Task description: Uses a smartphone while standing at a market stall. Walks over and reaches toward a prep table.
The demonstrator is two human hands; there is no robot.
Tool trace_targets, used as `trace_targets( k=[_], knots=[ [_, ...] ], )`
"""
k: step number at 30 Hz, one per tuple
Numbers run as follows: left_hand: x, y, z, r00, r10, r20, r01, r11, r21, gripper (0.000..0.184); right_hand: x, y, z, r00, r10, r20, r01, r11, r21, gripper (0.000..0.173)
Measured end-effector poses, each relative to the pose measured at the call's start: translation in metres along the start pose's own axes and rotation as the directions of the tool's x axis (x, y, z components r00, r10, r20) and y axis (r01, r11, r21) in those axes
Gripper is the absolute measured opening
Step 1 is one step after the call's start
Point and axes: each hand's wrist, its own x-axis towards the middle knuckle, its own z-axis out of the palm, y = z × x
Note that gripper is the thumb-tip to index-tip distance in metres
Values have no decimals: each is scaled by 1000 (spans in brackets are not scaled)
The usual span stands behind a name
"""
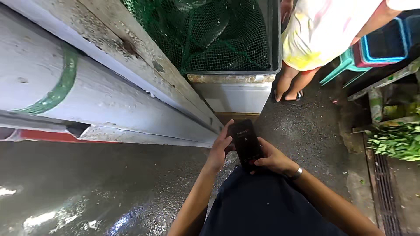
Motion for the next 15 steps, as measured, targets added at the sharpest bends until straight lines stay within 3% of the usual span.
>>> trace_targets(
  k=[15],
  knots=[
    [-1, -11, 13, 999, -40, 12, 40, 999, -17, 59, -14, 4, -5, 998, 21, -59, -22, 1000, -9, 84]
  ],
)
